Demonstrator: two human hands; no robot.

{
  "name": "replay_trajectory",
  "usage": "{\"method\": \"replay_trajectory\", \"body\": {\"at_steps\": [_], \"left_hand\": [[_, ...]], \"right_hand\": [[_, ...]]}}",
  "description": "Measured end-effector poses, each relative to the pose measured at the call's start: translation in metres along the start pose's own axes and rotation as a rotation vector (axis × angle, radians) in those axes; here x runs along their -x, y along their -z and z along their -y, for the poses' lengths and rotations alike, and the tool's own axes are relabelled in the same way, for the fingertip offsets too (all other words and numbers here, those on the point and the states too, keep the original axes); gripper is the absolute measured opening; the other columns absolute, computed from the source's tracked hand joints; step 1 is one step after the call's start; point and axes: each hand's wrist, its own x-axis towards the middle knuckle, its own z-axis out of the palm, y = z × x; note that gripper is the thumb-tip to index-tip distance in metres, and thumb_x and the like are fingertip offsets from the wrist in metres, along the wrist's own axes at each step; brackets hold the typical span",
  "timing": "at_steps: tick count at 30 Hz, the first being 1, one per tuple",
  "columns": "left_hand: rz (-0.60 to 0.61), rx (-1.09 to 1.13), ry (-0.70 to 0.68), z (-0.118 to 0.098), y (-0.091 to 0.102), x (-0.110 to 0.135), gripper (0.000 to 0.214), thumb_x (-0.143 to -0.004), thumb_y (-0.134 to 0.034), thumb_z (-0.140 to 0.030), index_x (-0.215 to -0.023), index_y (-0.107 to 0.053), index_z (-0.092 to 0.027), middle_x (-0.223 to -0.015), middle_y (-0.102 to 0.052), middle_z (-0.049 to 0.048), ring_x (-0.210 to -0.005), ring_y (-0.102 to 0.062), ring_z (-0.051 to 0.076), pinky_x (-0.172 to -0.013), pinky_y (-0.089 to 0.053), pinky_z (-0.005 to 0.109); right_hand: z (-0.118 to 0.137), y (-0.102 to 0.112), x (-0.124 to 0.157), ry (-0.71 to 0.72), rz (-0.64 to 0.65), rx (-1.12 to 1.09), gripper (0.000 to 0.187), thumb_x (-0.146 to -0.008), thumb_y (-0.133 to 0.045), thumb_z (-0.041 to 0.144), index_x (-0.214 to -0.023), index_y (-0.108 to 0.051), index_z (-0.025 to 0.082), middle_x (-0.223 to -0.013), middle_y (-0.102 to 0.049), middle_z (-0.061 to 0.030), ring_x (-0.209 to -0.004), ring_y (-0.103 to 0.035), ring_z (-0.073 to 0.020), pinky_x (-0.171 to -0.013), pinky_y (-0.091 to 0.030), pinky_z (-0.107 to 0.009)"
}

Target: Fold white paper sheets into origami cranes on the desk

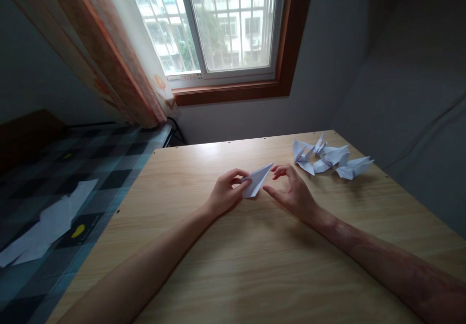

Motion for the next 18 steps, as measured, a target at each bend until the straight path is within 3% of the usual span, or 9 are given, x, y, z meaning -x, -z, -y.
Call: {"method": "replay_trajectory", "body": {"at_steps": [2, 6, 11, 14, 18], "left_hand": [[0.025, 0.141, 0.088, 0.0, -0.007, 0.003, 0.037, -0.092, -0.085, -0.048, -0.106, -0.073, -0.016, -0.077, -0.076, 0.0025, -0.062, -0.066, 0.013, -0.055, -0.042, 0.02], [0.093, 0.305, 0.137, -0.004, -0.017, 0.008, 0.041, -0.088, -0.089, -0.047, -0.105, -0.068, -0.016, -0.083, -0.08, 0.0047, -0.065, -0.069, 0.014, -0.059, -0.045, 0.021], [0.061, 0.377, 0.156, -0.004, -0.016, 0.007, 0.045, -0.085, -0.092, -0.048, -0.102, -0.064, -0.016, -0.085, -0.081, 0.0051, -0.068, -0.072, 0.015, -0.063, -0.048, 0.022], [0.111, 0.381, 0.172, -0.002, -0.014, 0.006, 0.048, -0.084, -0.093, -0.05, -0.1, -0.064, -0.016, -0.082, -0.079, 0.0038, -0.065, -0.068, 0.013, -0.061, -0.045, 0.021], [0.179, 0.315, 0.178, -0.004, -0.013, 0.006, 0.05, -0.083, -0.094, -0.053, -0.098, -0.064, -0.015, -0.075, -0.073, 0.0009, -0.059, -0.061, 0.01, -0.056, -0.036, 0.02]], "right_hand": [[0.007, 0.0, -0.001, 0.027, 0.084, -0.006, 0.029, -0.096, -0.084, 0.045, -0.109, -0.066, 0.026, -0.116, -0.07, -0.0089, -0.105, -0.071, -0.0287, -0.094, -0.058, -0.046], [0.014, 0.0, 0.0, -0.001, 0.174, -0.083, 0.026, -0.094, -0.087, 0.044, -0.109, -0.074, 0.026, -0.116, -0.073, -0.0068, -0.108, -0.07, -0.0278, -0.096, -0.057, -0.043], [0.012, -0.003, 0.002, -0.057, 0.116, -0.138, 0.023, -0.096, -0.085, 0.042, -0.095, -0.07, 0.025, -0.114, -0.077, -0.0065, -0.107, -0.072, -0.0268, -0.096, -0.057, -0.042], [0.01, -0.005, 0.001, -0.096, 0.101, -0.199, 0.017, -0.102, -0.078, 0.04, -0.096, -0.072, 0.025, -0.108, -0.078, -0.0054, -0.104, -0.073, -0.0256, -0.096, -0.057, -0.041], [0.009, -0.006, 0.001, -0.125, 0.1, -0.186, 0.017, -0.099, -0.08, 0.04, -0.097, -0.076, 0.024, -0.099, -0.079, -0.0045, -0.096, -0.073, -0.0255, -0.09, -0.057, -0.041]]}}
